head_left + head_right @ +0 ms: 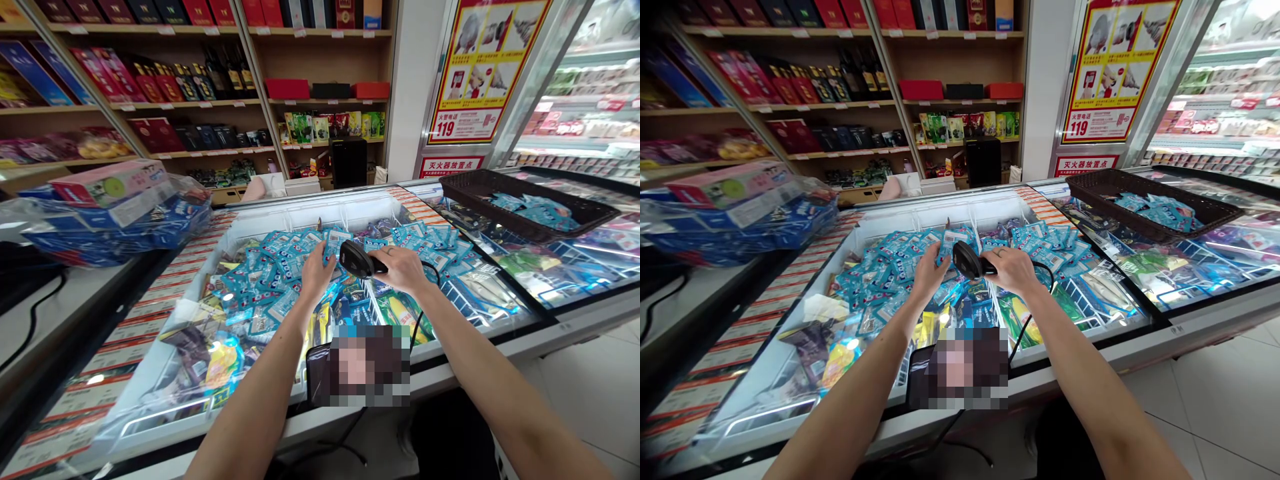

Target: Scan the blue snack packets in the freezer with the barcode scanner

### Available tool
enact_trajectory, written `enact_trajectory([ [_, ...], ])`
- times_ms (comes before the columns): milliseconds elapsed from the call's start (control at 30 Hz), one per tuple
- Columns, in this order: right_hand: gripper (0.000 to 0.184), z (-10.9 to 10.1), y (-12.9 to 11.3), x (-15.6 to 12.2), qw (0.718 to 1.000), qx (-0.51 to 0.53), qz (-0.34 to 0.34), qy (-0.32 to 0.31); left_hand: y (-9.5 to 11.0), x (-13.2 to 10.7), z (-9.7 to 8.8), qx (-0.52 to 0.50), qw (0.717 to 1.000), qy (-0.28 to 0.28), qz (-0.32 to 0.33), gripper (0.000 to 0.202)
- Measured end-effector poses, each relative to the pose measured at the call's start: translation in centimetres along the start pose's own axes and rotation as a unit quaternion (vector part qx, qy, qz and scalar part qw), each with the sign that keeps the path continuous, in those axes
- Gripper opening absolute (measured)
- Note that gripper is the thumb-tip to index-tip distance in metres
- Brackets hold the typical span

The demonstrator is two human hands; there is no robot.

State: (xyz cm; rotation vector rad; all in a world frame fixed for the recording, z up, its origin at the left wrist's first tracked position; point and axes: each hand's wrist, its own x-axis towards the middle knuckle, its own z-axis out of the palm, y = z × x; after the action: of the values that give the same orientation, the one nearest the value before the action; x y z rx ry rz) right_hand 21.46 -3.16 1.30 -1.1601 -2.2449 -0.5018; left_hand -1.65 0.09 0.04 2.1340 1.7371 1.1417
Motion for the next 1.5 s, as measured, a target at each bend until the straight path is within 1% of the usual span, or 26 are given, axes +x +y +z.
enact_trajectory([
  [67,0.029,0.08,0.04,-0.03,1.0,0.0,0.0,0.005,0.15,-0.07,-0.19,0.009,1.0,-0.014,0.004,0.045],
  [200,0.029,0.04,0.09,-0.04,1.0,-0.001,0.007,0.018,0.25,-0.14,-0.45,0.015,1.0,-0.022,-0.007,0.047],
  [433,0.027,-0.04,0.17,-0.07,1.0,-0.004,0.016,0.023,0.04,-0.11,-0.27,0.021,1.0,-0.017,-0.011,0.045],
  [767,0.03,-0.05,0.35,-0.11,0.999,-0.004,0.036,0.017,-0.07,-0.12,-0.07,0.035,0.999,-0.004,0.018,0.042],
  [1267,0.029,-0.18,0.47,-0.13,0.999,-0.011,0.039,0.017,0.28,-0.38,-0.03,0.051,0.998,-0.002,0.028,0.042],
  [1500,0.029,-0.31,0.57,-0.18,0.998,-0.023,0.061,0.023,0.23,-0.44,0.11,0.06,0.997,0.002,0.039,0.041],
])
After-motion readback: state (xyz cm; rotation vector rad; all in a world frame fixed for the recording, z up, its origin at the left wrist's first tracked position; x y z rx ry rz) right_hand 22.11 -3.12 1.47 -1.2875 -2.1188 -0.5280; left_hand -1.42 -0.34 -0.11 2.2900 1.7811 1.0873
